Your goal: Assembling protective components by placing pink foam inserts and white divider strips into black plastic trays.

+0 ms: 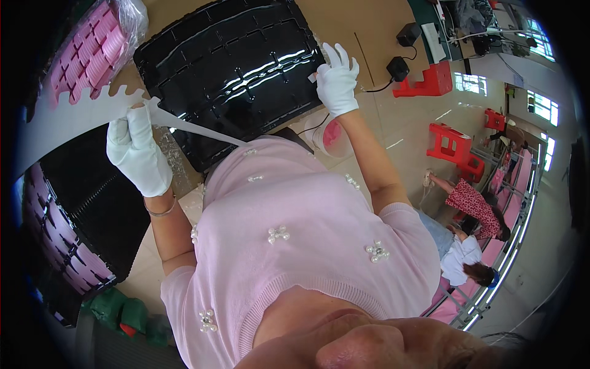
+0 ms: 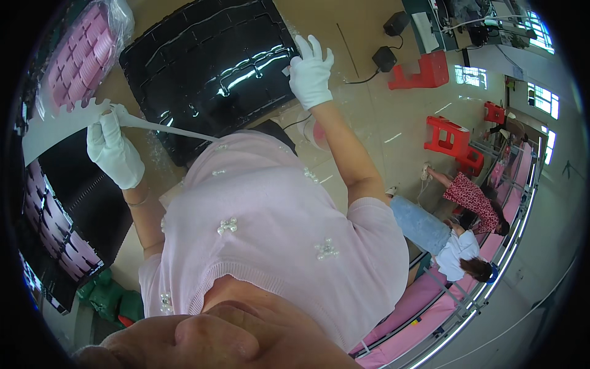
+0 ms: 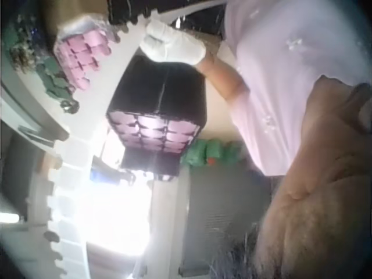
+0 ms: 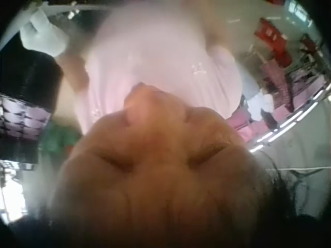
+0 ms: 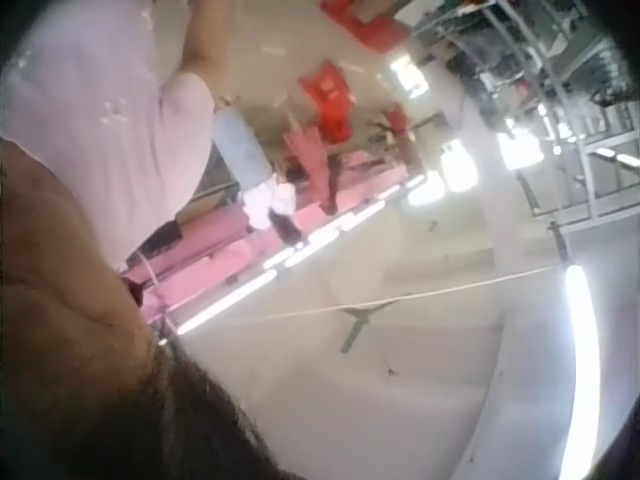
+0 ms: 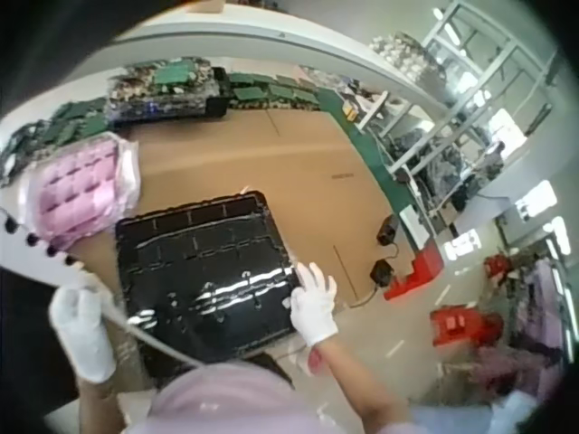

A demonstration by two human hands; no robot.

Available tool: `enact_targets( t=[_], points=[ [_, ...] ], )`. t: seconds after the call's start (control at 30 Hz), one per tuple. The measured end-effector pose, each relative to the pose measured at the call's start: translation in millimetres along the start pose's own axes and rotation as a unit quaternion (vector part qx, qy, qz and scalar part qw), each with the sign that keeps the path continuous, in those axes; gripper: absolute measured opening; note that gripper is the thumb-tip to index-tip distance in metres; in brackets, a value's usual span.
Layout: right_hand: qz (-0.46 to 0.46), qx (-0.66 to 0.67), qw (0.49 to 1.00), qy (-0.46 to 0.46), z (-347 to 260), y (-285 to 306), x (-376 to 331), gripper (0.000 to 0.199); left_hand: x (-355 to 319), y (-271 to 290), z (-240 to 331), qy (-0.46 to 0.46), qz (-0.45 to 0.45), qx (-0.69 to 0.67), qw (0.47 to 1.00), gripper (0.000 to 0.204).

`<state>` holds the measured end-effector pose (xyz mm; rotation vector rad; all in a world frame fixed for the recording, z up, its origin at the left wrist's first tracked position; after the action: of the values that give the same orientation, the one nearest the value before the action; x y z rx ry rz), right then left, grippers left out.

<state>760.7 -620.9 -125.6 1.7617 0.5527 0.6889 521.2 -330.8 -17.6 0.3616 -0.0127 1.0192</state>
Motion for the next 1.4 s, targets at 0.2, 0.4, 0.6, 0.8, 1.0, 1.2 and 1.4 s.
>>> enact_targets(
  t=[0.2, 0.4, 0.6, 0.8, 1.0, 1.2, 1.4],
  points=[
    [-0.022, -0.031, 0.999, -0.038, -1, -2, 5, 0.01, -4, -1, 6, 0.0, 0.004, 0.029, 1.0, 0.022],
    [-0.034, -0.013, 0.999, -0.019, 7, -14, 1, 0.01, -4, -4, 7, 0.007, -0.012, 0.044, 0.999, 0.021],
    [-0.036, 0.003, 0.999, -0.003, 6, -14, 0, 0.008, -4, -2, -2, 0.005, -0.012, 0.029, 0.999, 0.02],
    [-0.036, -0.031, 0.999, -0.016, 2, -9, 2, 0.009, -3, -3, 4, -0.001, -0.016, 0.034, 0.999, 0.021],
    [-0.012, -0.034, 0.999, -0.039, -6, -6, 3, 0.013, -5, 0, 5, -0.003, -0.019, 0.042, 0.999, 0.021],
    [0.031, 0.011, 0.999, 0.013, -9, 3, -6, 0.006, -9, -3, 8, 0.001, -0.027, 0.022, 0.999, 0.017],
    [0.09, 0.045, 0.992, 0.081, -16, 11, -21, 0.01, -8, -8, 17, -0.01, -0.03, 0.006, 0.999, 0.014]
  ],
)
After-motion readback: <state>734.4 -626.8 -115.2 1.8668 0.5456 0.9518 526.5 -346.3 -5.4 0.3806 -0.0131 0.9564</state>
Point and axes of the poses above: each hand's wrist, its own x-axis towards the middle knuckle, its own y-axis out of the back of the hand, z = x × y, the point moved 9 cm from there along x, towards the middle knuckle, and after that the axes turned 10 degrees about x, right-handed, at the moved point
